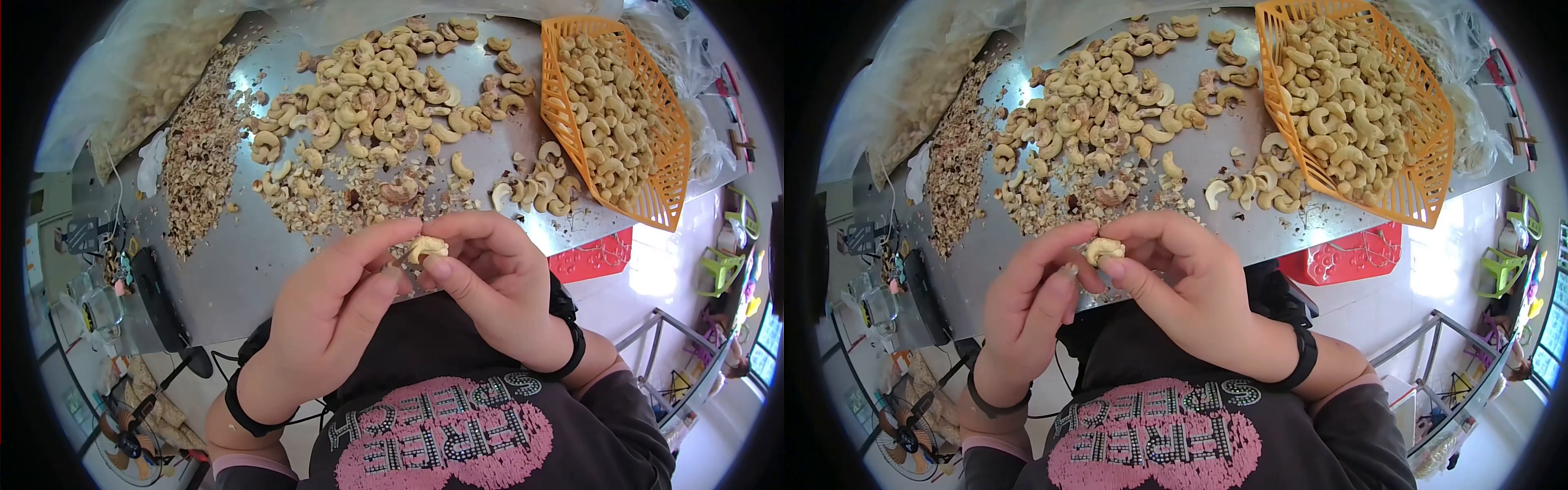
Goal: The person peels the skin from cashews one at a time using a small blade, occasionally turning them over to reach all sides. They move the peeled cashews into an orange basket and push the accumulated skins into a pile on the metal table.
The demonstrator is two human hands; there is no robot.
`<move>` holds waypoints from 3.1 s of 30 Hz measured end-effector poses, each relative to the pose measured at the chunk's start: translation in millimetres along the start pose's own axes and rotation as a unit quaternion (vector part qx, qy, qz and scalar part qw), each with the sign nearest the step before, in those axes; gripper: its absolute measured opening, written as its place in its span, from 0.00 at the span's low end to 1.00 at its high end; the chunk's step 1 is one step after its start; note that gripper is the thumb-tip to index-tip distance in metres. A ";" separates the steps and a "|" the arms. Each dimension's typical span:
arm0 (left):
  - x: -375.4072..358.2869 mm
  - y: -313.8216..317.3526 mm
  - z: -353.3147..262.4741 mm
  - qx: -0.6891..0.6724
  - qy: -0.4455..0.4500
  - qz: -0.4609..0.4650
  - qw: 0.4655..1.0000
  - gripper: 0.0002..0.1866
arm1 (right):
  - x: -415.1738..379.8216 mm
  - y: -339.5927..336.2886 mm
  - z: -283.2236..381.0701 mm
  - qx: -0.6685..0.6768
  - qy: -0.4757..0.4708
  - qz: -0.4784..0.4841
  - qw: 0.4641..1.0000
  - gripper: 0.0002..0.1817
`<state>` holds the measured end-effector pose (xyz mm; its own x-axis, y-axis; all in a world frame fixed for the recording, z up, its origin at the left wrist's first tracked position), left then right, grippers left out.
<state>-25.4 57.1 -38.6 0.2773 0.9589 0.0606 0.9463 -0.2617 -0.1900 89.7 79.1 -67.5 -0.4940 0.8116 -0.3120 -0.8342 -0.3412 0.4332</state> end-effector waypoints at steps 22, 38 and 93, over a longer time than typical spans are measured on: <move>-3.4 -1.1 5.8 -0.102 -0.057 -0.049 0.992 0.15 | 0.5 3.8 3.1 0.049 -0.001 0.047 0.998 0.14; -8.5 -1.0 15.2 -0.193 -0.098 -0.057 0.975 0.12 | -0.6 6.8 8.1 0.035 -0.044 0.044 0.997 0.09; 55.6 -105.0 33.5 0.465 0.025 -0.055 0.883 0.12 | -17.1 -26.7 36.3 -0.133 -0.079 -0.071 0.985 0.09</move>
<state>-114.8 141.6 -48.0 0.2212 0.9606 0.1681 0.4294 0.0588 -0.9012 129.3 91.6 -43.0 -0.3407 0.9166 -0.2094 -0.9374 -0.3138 0.1513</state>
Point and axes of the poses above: each hand's wrist, its own x-axis towards the middle knuckle, its own y-axis out of the palm, z = x × y, the point moved 8 cm from there along x, towards the middle knuckle, and after that the axes turned 13 degrees about y, right-handed, at the moved point
